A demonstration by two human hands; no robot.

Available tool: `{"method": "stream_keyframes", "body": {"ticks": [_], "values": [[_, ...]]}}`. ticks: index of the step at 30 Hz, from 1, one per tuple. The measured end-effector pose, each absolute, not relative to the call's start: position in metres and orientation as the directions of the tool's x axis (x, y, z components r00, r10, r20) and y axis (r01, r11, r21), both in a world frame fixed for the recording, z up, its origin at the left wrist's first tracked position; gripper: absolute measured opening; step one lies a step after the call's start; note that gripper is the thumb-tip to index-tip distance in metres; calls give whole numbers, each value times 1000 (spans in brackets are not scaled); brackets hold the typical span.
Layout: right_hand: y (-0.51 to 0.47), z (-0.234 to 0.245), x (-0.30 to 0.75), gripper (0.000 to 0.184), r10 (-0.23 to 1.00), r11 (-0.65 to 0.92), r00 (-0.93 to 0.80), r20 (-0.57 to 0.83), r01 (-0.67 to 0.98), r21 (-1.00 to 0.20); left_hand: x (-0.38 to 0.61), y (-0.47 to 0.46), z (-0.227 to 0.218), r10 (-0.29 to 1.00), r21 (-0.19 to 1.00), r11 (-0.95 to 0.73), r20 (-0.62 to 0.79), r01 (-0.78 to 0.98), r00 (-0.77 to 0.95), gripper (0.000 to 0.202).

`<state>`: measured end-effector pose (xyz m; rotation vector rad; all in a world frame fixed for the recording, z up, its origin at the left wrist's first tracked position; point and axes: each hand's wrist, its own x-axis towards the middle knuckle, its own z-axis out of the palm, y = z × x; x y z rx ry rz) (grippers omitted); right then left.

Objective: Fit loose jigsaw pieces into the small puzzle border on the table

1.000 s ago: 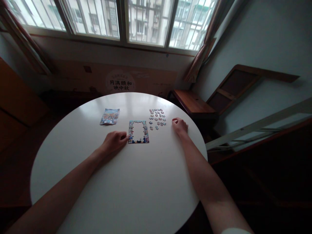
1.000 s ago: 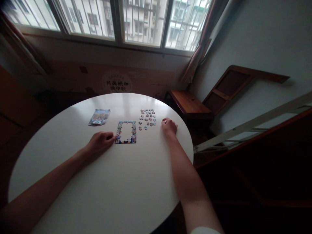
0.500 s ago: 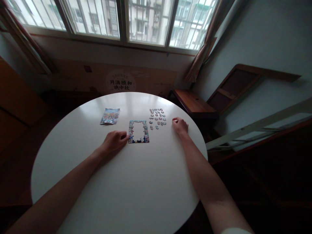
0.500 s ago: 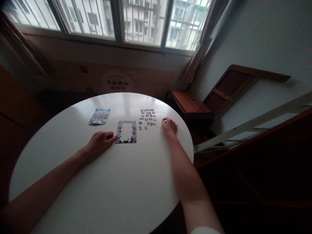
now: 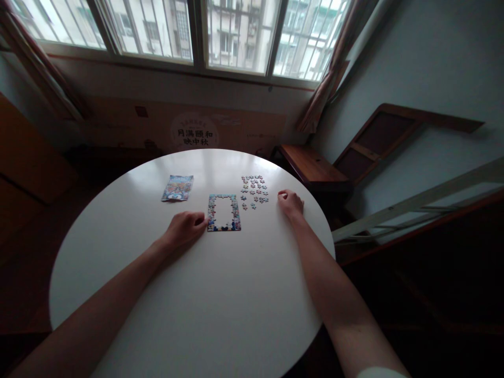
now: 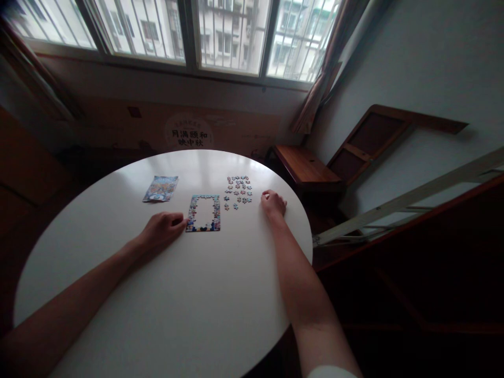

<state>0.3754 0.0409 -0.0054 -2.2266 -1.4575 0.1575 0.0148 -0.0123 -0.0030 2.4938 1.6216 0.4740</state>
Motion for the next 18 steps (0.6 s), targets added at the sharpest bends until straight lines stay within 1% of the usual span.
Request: {"method": "stream_keyframes", "body": {"ticks": [7, 18], "values": [[40, -5, 375, 26, 886, -327, 434, 163, 834, -444, 15, -14, -1, 907, 302, -417, 191, 857, 374, 40], [41, -5, 375, 27, 883, -339, 441, 162, 837, -430, 15, -12, -3, 908, 281, -414, 186, 865, 375, 40]]}}
